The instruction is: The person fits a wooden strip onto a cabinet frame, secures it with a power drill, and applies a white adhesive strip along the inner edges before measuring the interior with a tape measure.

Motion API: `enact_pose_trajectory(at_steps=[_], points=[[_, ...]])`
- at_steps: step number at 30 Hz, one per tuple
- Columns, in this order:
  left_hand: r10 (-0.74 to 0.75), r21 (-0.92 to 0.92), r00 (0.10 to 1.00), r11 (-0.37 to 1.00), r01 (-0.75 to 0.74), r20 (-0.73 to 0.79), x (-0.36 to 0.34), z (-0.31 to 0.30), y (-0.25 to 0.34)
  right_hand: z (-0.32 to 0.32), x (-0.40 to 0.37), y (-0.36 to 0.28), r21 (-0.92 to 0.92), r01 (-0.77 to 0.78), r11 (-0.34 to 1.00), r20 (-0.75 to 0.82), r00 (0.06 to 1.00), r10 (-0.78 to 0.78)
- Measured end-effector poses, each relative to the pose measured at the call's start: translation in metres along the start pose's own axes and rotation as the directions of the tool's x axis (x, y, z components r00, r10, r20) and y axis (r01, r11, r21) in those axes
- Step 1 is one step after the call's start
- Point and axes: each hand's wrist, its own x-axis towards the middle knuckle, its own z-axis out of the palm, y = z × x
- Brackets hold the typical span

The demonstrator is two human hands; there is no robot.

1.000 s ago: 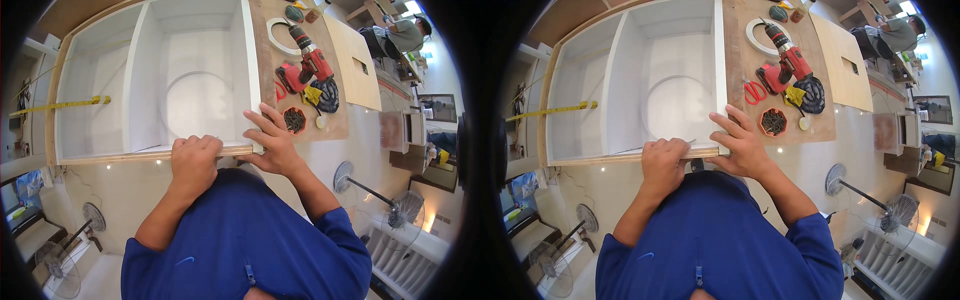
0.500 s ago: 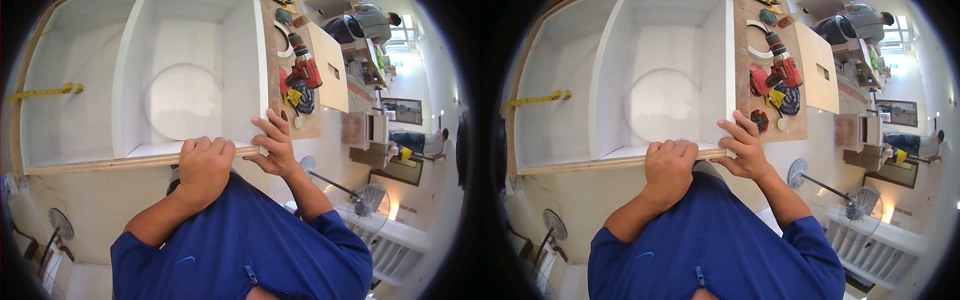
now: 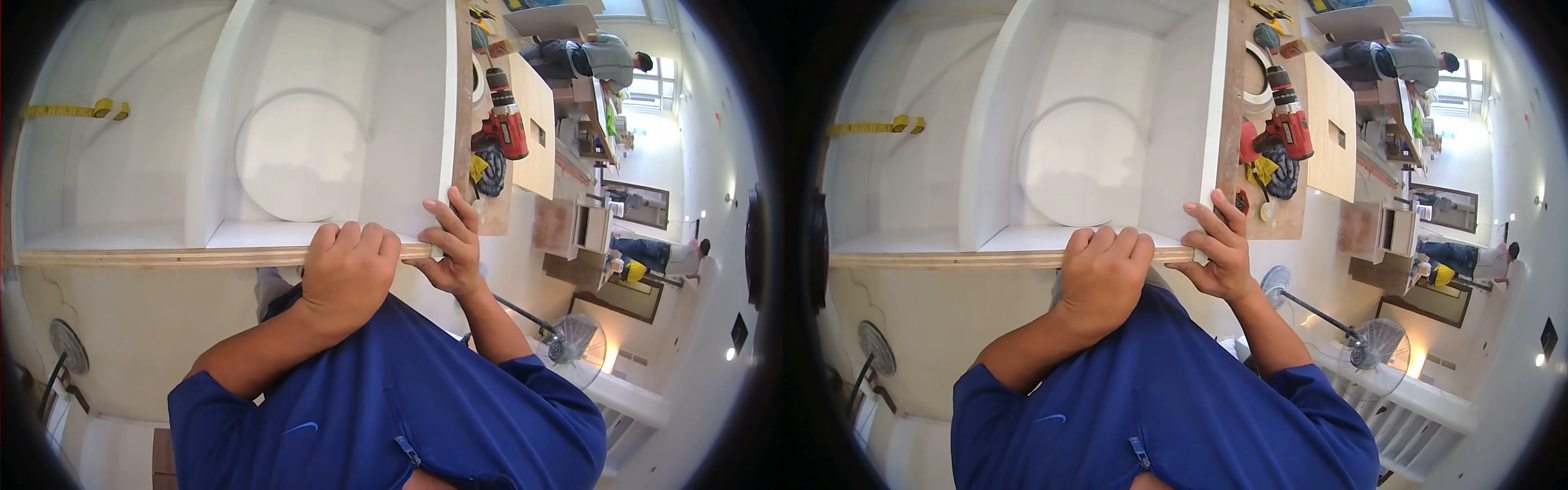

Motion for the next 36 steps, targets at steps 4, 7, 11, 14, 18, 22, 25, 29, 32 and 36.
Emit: enact_pose_trajectory(at_steps=[4, 7, 11, 14, 18, 22, 25, 29, 32, 36], points=[[0.016, 0.043, 0.997, 0.999, -0.013, -0.075, -0.002, 0.008, 0.002, -0.002, 0.002, -0.002, 0.009, 0.011, 1.0, -0.022, 1.0, -0.011], [0.021, 0.084, 1.0, 0.996, -0.021, 0.003, -0.002, 0.004, 0.003, -0.002, 0.001, -0.002, 0.021, 0.031, 0.999, -0.037, 0.999, -0.03], [0.045, 0.065, 0.998, 0.997, -0.048, 0.034, 0.002, -0.003, 0.007, -0.001, 0.0, 0.001, 0.063, 0.064, 0.996, -0.076, 0.995, -0.059], [0.01, 0.101, 0.999, 0.995, -0.014, 0.037, 0.002, -0.004, 0.013, -0.001, -0.001, 0.003, 0.108, 0.1, 0.989, -0.114, 0.99, -0.088], [-0.041, 0.168, 0.998, 0.985, 0.031, 0.057, -0.001, -0.005, 0.02, 0.007, -0.007, 0.01, 0.153, 0.133, 0.979, -0.187, 0.977, -0.104], [-0.037, 0.252, 0.991, 0.968, 0.002, 0.131, 0.005, -0.009, 0.026, 0.016, -0.006, 0.017, 0.208, 0.143, 0.968, -0.264, 0.961, -0.085], [-0.007, 0.326, 0.97, 0.942, -0.075, 0.245, 0.023, -0.015, 0.043, 0.017, -0.009, 0.018, 0.246, 0.141, 0.959, -0.296, 0.953, -0.064], [0.081, 0.252, 0.924, 0.95, -0.185, 0.374, 0.053, -0.023, 0.053, 0.022, -0.01, 0.022, 0.319, 0.141, 0.937, -0.341, 0.94, -0.025], [0.121, 0.272, 0.88, 0.924, -0.269, 0.46, 0.072, -0.026, 0.05, 0.018, -0.011, 0.022, 0.293, 0.151, 0.944, -0.32, 0.946, -0.052], [0.101, 0.274, 0.733, 0.887, -0.373, 0.673, 0.1, -0.029, 0.047, 0.012, -0.013, 0.018, 0.295, 0.109, 0.949, -0.297, 0.955, -0.017]])
